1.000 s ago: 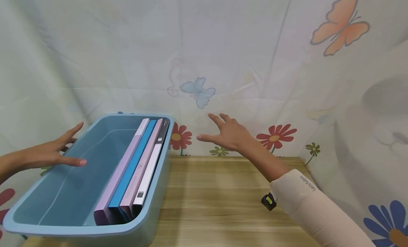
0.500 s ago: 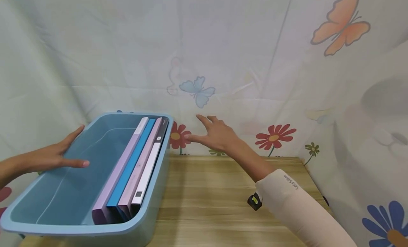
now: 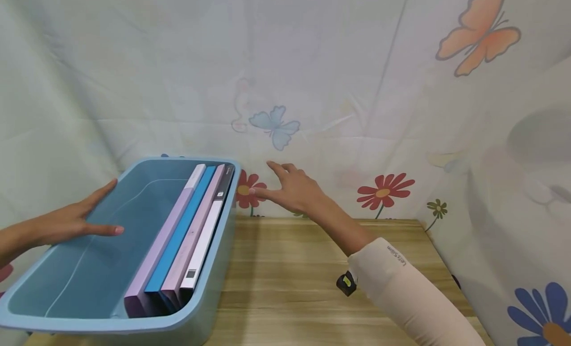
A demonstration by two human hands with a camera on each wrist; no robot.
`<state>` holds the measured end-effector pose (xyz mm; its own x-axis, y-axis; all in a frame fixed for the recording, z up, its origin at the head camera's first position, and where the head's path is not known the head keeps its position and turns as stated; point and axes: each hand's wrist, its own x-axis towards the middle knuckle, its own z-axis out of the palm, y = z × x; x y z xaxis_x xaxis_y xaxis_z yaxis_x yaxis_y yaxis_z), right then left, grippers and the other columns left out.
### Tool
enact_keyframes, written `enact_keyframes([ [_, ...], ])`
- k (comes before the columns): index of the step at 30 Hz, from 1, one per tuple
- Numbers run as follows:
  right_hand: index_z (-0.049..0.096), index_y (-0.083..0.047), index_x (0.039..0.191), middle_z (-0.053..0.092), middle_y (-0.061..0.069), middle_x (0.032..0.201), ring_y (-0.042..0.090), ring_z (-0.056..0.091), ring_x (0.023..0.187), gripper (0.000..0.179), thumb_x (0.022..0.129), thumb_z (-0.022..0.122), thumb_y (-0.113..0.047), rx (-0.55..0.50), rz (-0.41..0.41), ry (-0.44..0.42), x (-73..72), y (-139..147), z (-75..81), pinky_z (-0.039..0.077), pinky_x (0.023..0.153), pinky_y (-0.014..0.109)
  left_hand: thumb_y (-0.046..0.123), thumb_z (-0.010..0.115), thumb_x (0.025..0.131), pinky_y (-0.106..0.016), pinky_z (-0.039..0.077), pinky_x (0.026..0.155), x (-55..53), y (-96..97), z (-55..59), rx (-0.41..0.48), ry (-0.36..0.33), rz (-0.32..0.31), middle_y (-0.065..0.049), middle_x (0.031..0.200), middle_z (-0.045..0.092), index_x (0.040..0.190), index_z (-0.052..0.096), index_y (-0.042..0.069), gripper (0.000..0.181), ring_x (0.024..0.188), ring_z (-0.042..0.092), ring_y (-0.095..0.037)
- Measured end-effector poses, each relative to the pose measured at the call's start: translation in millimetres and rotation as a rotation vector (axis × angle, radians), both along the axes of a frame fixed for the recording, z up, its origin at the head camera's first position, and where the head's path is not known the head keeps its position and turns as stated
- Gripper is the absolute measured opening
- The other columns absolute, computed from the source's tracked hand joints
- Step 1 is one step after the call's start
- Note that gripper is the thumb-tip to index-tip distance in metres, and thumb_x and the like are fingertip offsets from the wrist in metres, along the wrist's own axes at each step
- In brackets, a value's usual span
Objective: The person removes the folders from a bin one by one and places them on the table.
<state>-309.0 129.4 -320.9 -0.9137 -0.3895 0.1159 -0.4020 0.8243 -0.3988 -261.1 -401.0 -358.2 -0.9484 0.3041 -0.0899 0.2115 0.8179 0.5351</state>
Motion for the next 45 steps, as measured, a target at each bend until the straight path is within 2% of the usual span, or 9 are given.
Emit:
enact_keyframes([
  [4, 0.03, -0.032, 0.18, 0.038, 0.017, 0.182, 0.046, 0.045, 0.164, 0.096, 0.1, 0.056, -0.079, -0.009, -0.004, -0.004, 1.1, -5, 0.7, 0.048, 0.121, 0.076, 0.05, 0.085, 0.093, -0.056, 0.069, 0.066, 2.0, -0.5, -3.2, 0.025, -0.007, 0.003, -0.041, 0.18, 0.013, 0.177, -0.026, 0.038, 0.139, 0.137, 0.049, -0.082],
  [15, 0.032, -0.031, 0.18, 0.039, 0.015, 0.182, 0.043, 0.048, 0.163, 0.099, 0.098, 0.055, -0.082, -0.07, -0.015, -0.031, 3.8, -29, 2.2, 0.046, 0.125, 0.073, 0.044, 0.081, 0.096, -0.059, 0.069, 0.069, 2.0, -4.0, -8.2, 0.076, 0.006, 0.013, -0.041, 0.181, 0.012, 0.178, -0.024, 0.033, 0.134, 0.139, 0.046, -0.084],
  [23, 0.036, -0.03, 0.178, 0.042, 0.015, 0.181, 0.041, 0.048, 0.163, 0.097, 0.098, 0.058, -0.081, -0.167, -0.021, -0.03, 1.8, -56, 0.6, 0.048, 0.125, 0.071, 0.039, 0.08, 0.098, -0.059, 0.07, 0.071, 2.6, -5.6, -13.0, 0.16, -0.028, 0.01, -0.038, 0.181, 0.015, 0.18, -0.019, 0.035, 0.129, 0.14, 0.049, -0.08],
  [29, 0.039, -0.026, 0.177, 0.046, 0.014, 0.178, 0.038, 0.051, 0.16, 0.098, 0.098, 0.063, -0.078, -0.239, 0.005, -0.002, 0.4, -79, 0.8, 0.049, 0.124, 0.069, 0.039, 0.084, 0.094, -0.059, 0.07, 0.071, 2.1, -6.5, -16.1, 0.168, -0.027, 0.018, -0.038, 0.181, 0.015, 0.18, -0.017, 0.035, 0.133, 0.141, 0.047, -0.081],
  [34, 0.04, -0.024, 0.177, 0.051, 0.016, 0.172, 0.035, 0.059, 0.149, 0.098, 0.098, 0.067, -0.075, -0.282, 0.032, 0.012, 0.5, -97, 6.8, 0.056, 0.119, 0.064, 0.04, 0.086, 0.093, -0.059, 0.07, 0.071, 1.2, -8.2, -16.6, 0.152, -0.018, 0.028, -0.039, 0.181, 0.015, 0.18, -0.018, 0.034, 0.136, 0.14, 0.046, -0.082],
  [42, 0.04, -0.022, 0.176, 0.055, 0.015, 0.165, 0.031, 0.063, 0.142, 0.092, 0.101, 0.074, -0.062, -0.291, 0.053, -0.01, 4.4, -120, 17.8, 0.066, 0.105, 0.052, 0.038, 0.088, 0.091, -0.062, 0.069, 0.073, -5.3, -7.0, -13.4, 0.14, -0.014, 0.035, -0.041, 0.179, 0.018, 0.18, -0.019, 0.03, 0.14, 0.14, 0.047, -0.082],
  [45, 0.043, -0.022, 0.175, 0.06, 0.013, 0.158, 0.028, 0.065, 0.136, 0.088, 0.102, 0.073, -0.061, -0.274, 0.042, 0.001, 4.9, -130, 18.0, 0.065, 0.105, 0.055, 0.038, 0.088, 0.091, -0.062, 0.069, 0.073, -7.2, -6.3, -13.3, 0.143, -0.019, 0.034, -0.041, 0.179, 0.018, 0.18, -0.019, 0.03, 0.14, 0.14, 0.047, -0.081],
])
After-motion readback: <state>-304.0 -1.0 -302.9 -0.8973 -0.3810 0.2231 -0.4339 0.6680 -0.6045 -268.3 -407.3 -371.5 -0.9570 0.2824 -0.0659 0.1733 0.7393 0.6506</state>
